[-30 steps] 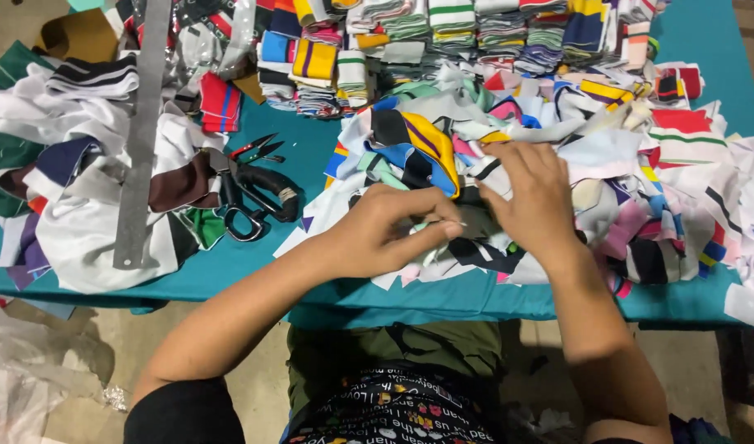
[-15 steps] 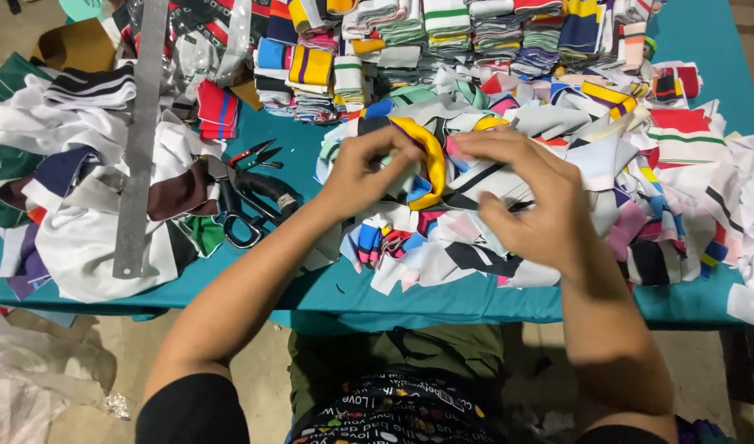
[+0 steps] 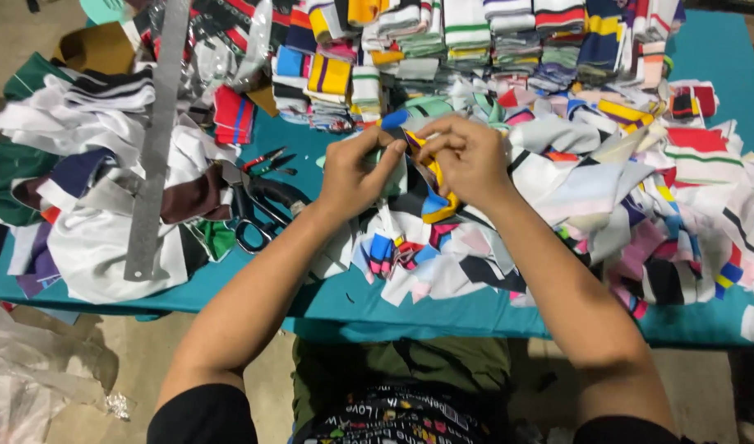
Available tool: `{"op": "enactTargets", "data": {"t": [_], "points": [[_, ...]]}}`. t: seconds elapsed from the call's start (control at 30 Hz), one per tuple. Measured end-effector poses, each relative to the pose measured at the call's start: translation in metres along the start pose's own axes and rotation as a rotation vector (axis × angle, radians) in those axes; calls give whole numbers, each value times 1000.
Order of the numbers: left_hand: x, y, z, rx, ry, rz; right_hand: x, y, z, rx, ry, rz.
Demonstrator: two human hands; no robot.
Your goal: The person sits at a table covered with colorful fabric pieces and folds a light green fabric strip by hand. They then pick up a pink fabric strip and fold it in a similar manner, placing the finished pieces aside.
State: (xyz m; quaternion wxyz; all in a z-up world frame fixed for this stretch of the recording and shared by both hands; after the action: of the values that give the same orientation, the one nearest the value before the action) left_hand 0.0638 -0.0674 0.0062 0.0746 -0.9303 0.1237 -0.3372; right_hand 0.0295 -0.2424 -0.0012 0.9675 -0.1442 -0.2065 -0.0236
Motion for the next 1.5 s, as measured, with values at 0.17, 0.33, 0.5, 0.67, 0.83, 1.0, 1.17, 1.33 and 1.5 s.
{"op": "enactTargets", "data": {"t": [0.17, 0.33, 0.5, 0.67, 0.83, 1.0, 1.17, 1.33, 1.5], "points": [[-1, 4, 1, 7, 4, -2, 3, 3, 3, 157, -28, 54], [-4, 12, 11, -9, -16, 38, -1, 8, 11, 54, -87, 154], [-6, 12, 9, -10, -40, 71, 1, 4, -16, -15, -70, 142], [-5, 14, 3, -12, -1, 84, 2, -10, -32, 289, 27, 0], [5, 10, 7, -42, -126, 251, 5, -30, -41, 538, 50, -255], [13, 8, -16, 128, -510, 854, 3, -38, -45, 634, 145, -359], [31, -8, -69, 134, -323, 984, 0, -46, -62, 596, 261, -500], [27, -11, -73, 60, -287, 1165, -9, -59, -82, 573, 387, -779], [0, -8, -26, 366, -538, 1308, -7, -54, -74, 700, 368, -768]]}}
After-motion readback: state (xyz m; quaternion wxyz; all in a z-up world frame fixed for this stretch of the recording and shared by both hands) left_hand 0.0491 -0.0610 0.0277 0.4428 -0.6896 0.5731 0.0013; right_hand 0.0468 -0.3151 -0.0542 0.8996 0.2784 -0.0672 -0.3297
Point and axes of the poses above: each hand's wrist, its own x-axis towards the middle knuckle, its own y-axis out of the palm, z = x × y, the point moved 6 cm from there along x, towards the middle knuckle, and after that the axes turned 6 degrees about -y, right-handed, at the moved point
